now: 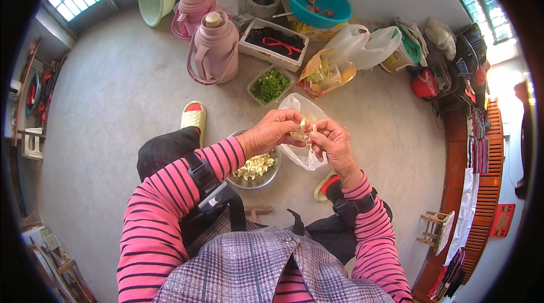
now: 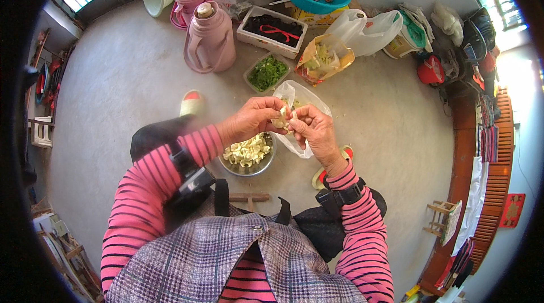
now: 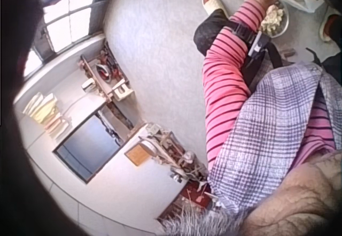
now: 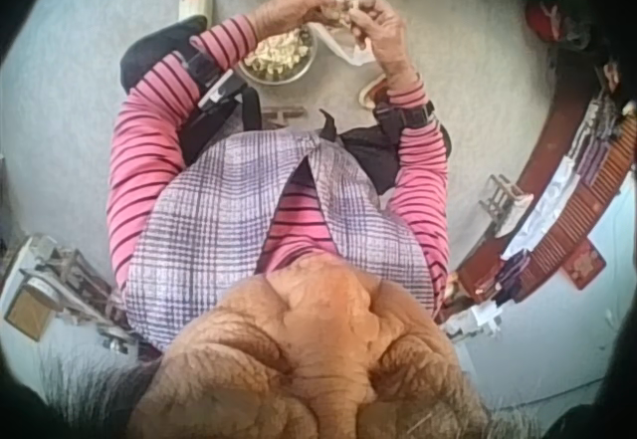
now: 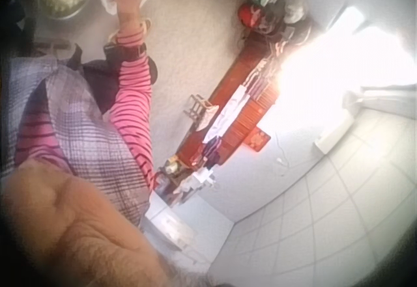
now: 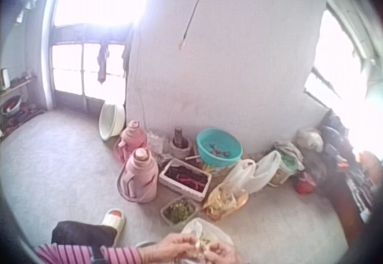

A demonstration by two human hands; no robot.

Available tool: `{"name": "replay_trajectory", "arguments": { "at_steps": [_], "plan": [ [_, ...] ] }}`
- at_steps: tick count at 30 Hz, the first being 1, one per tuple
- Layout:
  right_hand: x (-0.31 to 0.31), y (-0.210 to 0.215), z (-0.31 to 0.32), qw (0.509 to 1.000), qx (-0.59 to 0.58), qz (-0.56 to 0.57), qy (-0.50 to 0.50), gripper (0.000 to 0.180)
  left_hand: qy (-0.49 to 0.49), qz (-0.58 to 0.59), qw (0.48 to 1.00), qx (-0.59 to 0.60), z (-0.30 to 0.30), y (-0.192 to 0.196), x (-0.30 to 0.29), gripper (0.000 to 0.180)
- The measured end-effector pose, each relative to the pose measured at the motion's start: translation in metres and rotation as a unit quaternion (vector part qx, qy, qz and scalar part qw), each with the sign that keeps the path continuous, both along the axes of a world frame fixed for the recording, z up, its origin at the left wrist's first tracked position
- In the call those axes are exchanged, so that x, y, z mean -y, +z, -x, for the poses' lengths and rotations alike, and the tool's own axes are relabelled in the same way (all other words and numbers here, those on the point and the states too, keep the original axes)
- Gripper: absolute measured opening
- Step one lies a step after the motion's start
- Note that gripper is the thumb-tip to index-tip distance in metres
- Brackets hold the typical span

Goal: The person sits on a low stool and peels small white vegetable pieces by hand, placing the peeled pieces into a metal bowl and the peels into a plastic bag. The person continues this repetitive peeling process throughout the clip.

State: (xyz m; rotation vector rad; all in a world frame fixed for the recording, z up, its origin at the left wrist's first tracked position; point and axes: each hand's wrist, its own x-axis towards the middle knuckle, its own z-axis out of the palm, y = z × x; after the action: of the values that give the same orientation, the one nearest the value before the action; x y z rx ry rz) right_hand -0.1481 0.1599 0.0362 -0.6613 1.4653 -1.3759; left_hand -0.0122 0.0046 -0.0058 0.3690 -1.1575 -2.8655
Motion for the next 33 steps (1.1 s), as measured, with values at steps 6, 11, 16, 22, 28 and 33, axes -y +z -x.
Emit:
{"name": "replay_trajectory", "arguments": {
  "at_steps": [6, 11, 16, 22, 28, 33],
  "plan": [
    [0.0, -0.002, 0.001, 1.0, -0.009, 0.019, -0.005, 0.018, 0.001, -0.024, 0.999, -0.036, -0.001, 0.002, 0.002, 0.028],
    [0.0, -0.003, 0.002, 1.0, -0.022, 0.021, -0.003, 0.019, 0.003, -0.038, 0.999, -0.028, -0.002, 0.002, 0.003, 0.034],
    [-0.001, -0.003, 0.0, 0.998, -0.054, 0.016, 0.006, 0.019, 0.013, -0.028, 0.999, -0.022, -0.001, 0.003, 0.002, 0.036],
    [-0.001, -0.002, 0.001, 0.998, -0.063, 0.01, 0.014, 0.019, 0.013, -0.001, 1.0, -0.026, -0.002, 0.005, 0.002, 0.039],
    [-0.001, -0.002, 0.001, 0.998, -0.06, 0.0, 0.016, 0.017, 0.04, 0.067, 0.996, -0.054, 0.0, -0.001, 0.0, 0.043],
    [0.0, -0.002, 0.001, 0.998, -0.056, -0.01, 0.007, 0.018, 0.048, 0.103, 0.991, -0.073, 0.002, -0.008, 0.0, 0.044]
  ]
}}
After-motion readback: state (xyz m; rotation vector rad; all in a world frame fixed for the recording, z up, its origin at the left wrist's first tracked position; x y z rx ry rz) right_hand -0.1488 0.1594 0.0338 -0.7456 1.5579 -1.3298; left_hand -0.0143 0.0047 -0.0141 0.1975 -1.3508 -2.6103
